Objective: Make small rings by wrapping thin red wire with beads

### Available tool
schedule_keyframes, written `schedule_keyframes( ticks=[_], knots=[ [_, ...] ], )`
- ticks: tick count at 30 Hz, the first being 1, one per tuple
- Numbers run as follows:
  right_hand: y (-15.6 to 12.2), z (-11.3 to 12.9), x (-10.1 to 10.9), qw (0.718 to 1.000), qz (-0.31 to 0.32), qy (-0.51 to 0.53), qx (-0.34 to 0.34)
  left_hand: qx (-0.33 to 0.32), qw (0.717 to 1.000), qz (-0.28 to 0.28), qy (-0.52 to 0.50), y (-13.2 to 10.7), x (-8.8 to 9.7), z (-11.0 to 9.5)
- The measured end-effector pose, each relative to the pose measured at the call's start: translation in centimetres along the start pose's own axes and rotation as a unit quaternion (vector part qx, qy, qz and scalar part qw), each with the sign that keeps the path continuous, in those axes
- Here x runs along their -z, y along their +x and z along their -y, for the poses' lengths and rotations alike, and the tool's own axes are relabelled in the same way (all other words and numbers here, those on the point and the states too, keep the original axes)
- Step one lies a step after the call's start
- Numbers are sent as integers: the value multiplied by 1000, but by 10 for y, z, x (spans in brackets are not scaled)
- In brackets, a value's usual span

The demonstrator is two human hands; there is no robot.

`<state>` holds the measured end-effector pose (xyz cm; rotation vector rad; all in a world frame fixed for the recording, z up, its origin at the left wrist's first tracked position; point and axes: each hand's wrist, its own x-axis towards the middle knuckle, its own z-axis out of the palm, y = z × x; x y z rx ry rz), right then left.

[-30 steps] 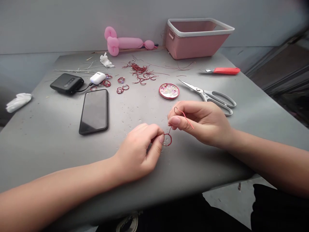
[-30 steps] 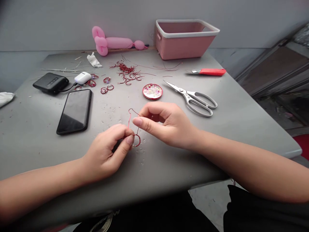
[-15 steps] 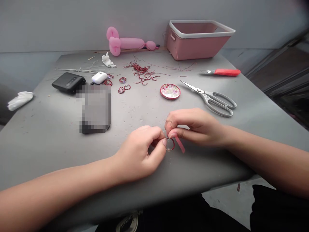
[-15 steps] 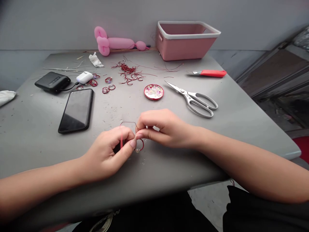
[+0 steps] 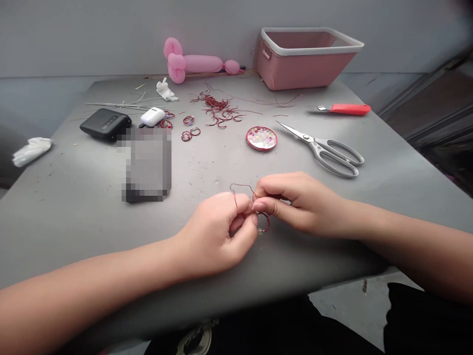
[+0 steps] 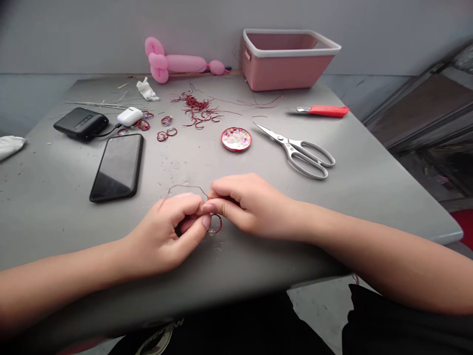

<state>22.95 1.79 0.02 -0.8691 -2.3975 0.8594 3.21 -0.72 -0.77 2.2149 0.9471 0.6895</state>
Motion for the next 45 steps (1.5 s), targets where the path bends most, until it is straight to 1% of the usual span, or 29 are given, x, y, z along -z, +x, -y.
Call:
schedule_keyframes(
  ticks=[2, 4, 5, 9, 14, 16, 19, 21, 22, 23, 24, 25, 26, 27, 28, 29, 30, 32, 35, 40, 42, 45],
  knots=[
    [2, 4, 3, 988, 56, 89, -110, -39, 998, -25, 39, -1, -2, 0],
    [3, 6, 6, 970, 87, 151, -171, -71, 994, -48, 73, -2, -3, 1],
    [4, 7, 8, 963, 95, 173, -183, -84, 991, -60, 86, -3, -3, 1],
    [4, 6, 7, 946, 109, 232, -196, -120, 980, -93, 129, -3, -2, 2],
    [1, 9, -1, 927, 91, 274, -240, -163, 960, -122, 191, -2, -3, 3],
    [0, 10, -3, 910, 87, 301, -271, -185, 946, -135, 228, -2, -4, 4],
    [-1, 12, -6, 878, 82, 358, -308, -218, 924, -152, 276, -1, -4, 6],
    [-1, 12, -7, 863, 72, 388, -315, -222, 921, -158, 278, -1, -3, 7],
    [-1, 12, -8, 866, 58, 388, -311, -217, 925, -157, 268, -1, -2, 6],
    [-2, 12, -8, 878, 31, 373, -298, -205, 933, -156, 251, -1, 0, 6],
    [-2, 12, -7, 900, -11, 342, -271, -187, 943, -152, 231, 0, 1, 5],
    [-3, 12, -7, 926, -61, 295, -227, -166, 952, -148, 210, 0, 3, 4],
    [-3, 12, -7, 951, -112, 235, -167, -142, 961, -144, 190, 0, 4, 2],
    [-4, 12, -7, 969, -157, 166, -97, -118, 968, -141, 171, 0, 5, 1],
    [-5, 12, -7, 977, -190, 94, -26, -96, 973, -138, 155, 0, 6, -1],
    [-6, 12, -8, 977, -210, 24, 37, -77, 978, -135, 142, 0, 7, -2],
    [-7, 12, -8, 971, -219, -38, 86, -65, 980, -133, 132, 1, 8, -3],
    [-7, 12, -9, 955, -225, -129, 143, -53, 983, -131, 121, 1, 8, -4],
    [-7, 11, -10, 941, -232, -185, 163, -61, 982, -131, 122, 1, 8, -3],
    [-10, 12, -10, 936, -230, -204, 171, -96, 978, -133, 131, -1, 6, -1],
    [-12, 13, -10, 945, -217, -193, 151, -102, 976, -136, 138, -2, 5, -1],
    [-13, 17, -10, 970, -188, -132, 83, -110, 971, -139, 159, -3, 3, 1]
  ],
)
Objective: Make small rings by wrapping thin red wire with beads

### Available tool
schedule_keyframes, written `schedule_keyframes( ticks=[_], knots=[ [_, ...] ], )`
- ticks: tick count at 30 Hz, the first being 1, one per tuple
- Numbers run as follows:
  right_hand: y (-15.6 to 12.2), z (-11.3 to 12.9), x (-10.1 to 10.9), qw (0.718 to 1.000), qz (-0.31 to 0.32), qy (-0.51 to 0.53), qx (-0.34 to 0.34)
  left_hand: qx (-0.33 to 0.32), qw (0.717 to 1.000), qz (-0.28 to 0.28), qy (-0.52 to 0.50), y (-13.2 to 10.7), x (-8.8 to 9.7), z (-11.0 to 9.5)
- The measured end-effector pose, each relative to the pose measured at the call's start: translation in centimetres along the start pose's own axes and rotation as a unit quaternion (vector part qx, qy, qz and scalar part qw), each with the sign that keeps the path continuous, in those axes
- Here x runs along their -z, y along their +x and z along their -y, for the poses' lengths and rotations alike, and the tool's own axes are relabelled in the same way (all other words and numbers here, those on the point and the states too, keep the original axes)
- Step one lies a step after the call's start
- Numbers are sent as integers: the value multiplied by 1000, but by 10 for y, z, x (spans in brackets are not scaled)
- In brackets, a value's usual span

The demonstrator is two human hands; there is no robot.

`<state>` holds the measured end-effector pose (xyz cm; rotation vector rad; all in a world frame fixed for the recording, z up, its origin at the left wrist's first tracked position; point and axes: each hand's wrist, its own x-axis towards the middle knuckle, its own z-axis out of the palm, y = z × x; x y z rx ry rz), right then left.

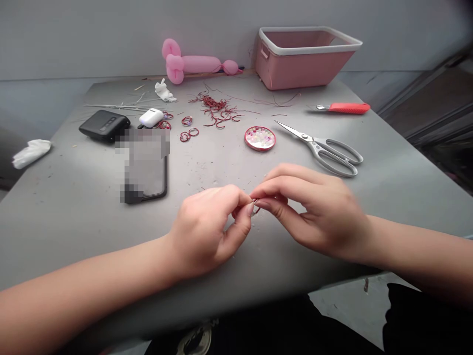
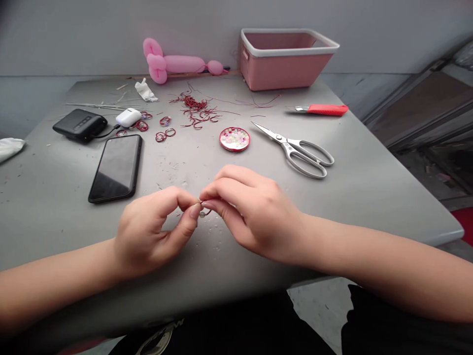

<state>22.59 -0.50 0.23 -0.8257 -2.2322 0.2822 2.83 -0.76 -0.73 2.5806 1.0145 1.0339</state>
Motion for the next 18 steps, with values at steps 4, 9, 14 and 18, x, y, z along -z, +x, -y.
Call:
schedule_keyframes(
  ticks=[4, 9, 14, 18],
  knots=[
    [5, 2, 3, 979, 69, 108, -158, -48, 998, -13, 32, -2, -3, 2],
    [13, -3, 7, 890, 186, 288, -301, 5, 1000, 8, 1, -2, -2, 3],
    [13, -6, 5, 884, 138, 327, -304, 84, 995, 17, -54, 2, 0, 5],
    [10, -3, 1, 882, 96, 340, -313, 108, 988, 23, -113, 3, -1, 6]
  ],
)
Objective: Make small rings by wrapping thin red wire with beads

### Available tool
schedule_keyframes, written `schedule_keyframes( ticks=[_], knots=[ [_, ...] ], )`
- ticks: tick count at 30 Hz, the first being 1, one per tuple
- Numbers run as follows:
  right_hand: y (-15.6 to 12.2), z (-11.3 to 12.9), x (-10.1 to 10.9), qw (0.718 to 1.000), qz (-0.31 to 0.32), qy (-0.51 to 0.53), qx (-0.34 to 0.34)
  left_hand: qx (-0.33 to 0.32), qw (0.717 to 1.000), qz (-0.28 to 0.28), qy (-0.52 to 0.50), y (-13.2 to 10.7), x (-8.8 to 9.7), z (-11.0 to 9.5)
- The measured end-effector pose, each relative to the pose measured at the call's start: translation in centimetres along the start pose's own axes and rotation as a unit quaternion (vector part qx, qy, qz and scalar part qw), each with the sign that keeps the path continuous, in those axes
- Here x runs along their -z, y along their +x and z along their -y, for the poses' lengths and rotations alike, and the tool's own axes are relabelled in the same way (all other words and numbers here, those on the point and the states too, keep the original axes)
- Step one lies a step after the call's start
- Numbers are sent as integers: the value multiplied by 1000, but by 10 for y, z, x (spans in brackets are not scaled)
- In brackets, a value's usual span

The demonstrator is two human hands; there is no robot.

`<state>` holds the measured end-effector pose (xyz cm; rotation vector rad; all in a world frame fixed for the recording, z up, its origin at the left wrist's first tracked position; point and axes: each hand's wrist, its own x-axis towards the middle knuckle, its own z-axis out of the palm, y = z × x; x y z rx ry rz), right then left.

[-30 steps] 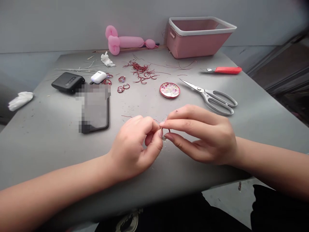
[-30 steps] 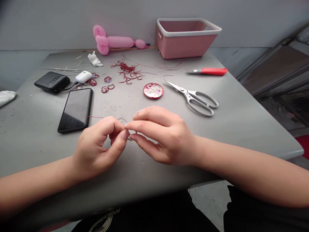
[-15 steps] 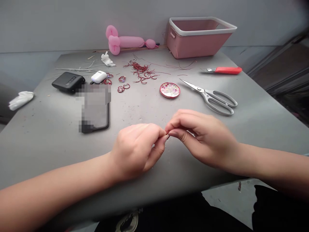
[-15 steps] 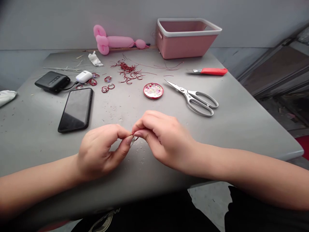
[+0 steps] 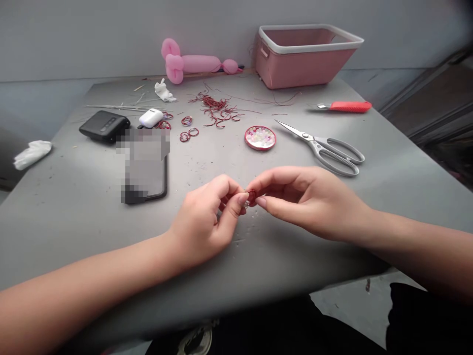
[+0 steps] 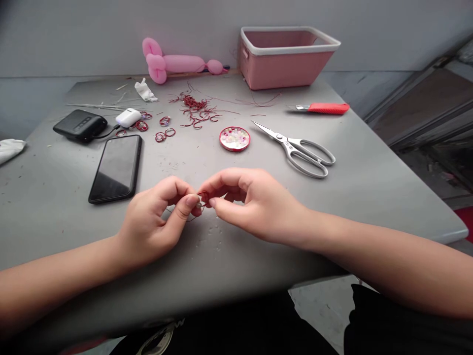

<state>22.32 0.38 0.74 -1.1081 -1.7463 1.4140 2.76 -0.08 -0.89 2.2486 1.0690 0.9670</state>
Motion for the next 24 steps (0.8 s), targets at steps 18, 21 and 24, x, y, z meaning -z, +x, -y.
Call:
schedule_keyframes(
  ticks=[18, 21, 24],
  knots=[
    [1, 2, 4, 994, 10, 99, -40, 79, 985, 0, -153, -2, -3, -3],
    [2, 2, 6, 993, 11, 109, -54, 77, 983, 1, -166, -4, -3, -2],
    [3, 2, 7, 993, 14, 105, -52, 68, 985, -1, -158, -4, -3, -1]
  ],
)
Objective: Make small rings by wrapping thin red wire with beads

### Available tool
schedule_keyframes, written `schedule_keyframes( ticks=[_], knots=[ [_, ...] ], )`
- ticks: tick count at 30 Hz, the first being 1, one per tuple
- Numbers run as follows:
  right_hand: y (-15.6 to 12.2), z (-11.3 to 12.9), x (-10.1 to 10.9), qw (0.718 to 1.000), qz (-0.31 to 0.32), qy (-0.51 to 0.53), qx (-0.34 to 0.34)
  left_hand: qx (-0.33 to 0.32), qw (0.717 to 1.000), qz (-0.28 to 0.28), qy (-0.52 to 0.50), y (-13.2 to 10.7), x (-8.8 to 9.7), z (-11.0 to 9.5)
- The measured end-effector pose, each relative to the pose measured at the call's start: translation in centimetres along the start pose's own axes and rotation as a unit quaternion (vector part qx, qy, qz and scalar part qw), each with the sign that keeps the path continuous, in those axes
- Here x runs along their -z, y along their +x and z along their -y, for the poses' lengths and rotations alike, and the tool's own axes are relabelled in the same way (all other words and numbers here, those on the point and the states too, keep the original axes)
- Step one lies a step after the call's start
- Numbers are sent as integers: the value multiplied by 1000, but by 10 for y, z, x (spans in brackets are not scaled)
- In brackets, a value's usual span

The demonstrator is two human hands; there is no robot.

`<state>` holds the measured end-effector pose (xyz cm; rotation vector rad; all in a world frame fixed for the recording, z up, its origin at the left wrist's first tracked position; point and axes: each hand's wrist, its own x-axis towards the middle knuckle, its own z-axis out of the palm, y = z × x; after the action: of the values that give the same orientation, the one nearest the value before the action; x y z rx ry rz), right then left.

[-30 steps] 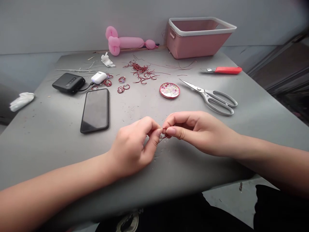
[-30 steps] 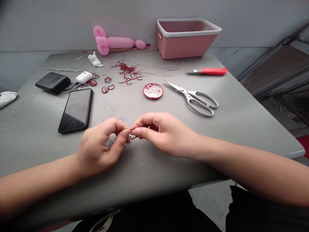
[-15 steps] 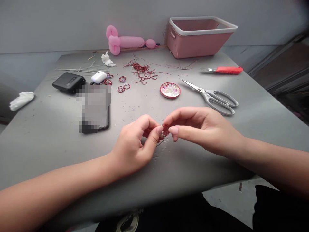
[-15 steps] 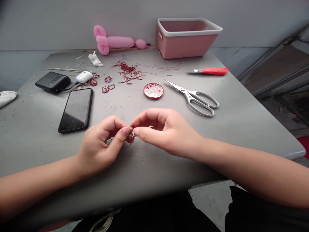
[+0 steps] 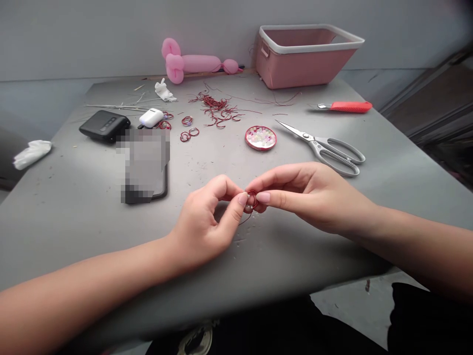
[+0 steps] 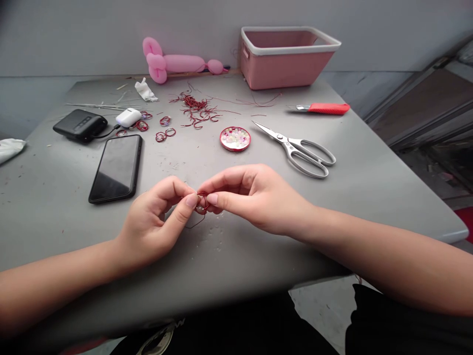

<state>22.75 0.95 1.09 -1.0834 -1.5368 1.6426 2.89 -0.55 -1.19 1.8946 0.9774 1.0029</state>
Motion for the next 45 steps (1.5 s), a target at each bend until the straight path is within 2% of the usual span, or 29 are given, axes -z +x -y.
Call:
schedule_keyframes(
  ticks=[5, 10, 16, 19, 21, 23, 25, 27, 29, 31, 34, 37, 41, 45],
  knots=[
    [0, 0, -3, 1000, -5, -19, -16, -36, 998, 1, 49, 2, -1, 0],
    [-3, 0, -7, 997, -10, -82, -9, -71, 993, 9, 93, 1, -1, 3],
    [-7, 3, -8, 994, -14, -108, -19, -126, 979, 7, 160, -2, -1, 8],
    [-7, 3, -8, 991, -18, -131, 0, -144, 973, -1, 181, -2, -2, 10],
    [-7, -1, -9, 980, -30, -189, 50, -136, 973, -2, 189, -2, -2, 11],
    [-8, -7, -9, 938, -65, -307, 148, -118, 974, -1, 192, -1, -3, 11],
    [-9, -13, -9, 855, -99, -435, 265, -105, 976, 2, 191, -1, -4, 10],
    [-10, -18, -7, 769, -102, -519, 358, -89, 980, 11, 179, 0, -4, 8],
    [-11, -19, -5, 717, -85, -565, 400, -46, 988, 28, 147, 1, -5, 5],
    [-12, -17, -3, 699, -67, -591, 397, 10, 994, 49, 96, 2, -5, 2],
    [-12, -13, 1, 697, -50, -607, 378, 69, 996, 59, 27, 5, -3, -2],
    [-11, -11, 4, 673, -43, -611, 415, 101, 993, 57, -9, 9, 1, -4],
    [-11, -12, 4, 633, -29, -621, 461, 123, 986, 109, 21, 14, 6, -7],
    [-14, -8, 2, 610, 23, -639, 468, 155, 973, 163, 43, 15, 9, -13]
  ],
)
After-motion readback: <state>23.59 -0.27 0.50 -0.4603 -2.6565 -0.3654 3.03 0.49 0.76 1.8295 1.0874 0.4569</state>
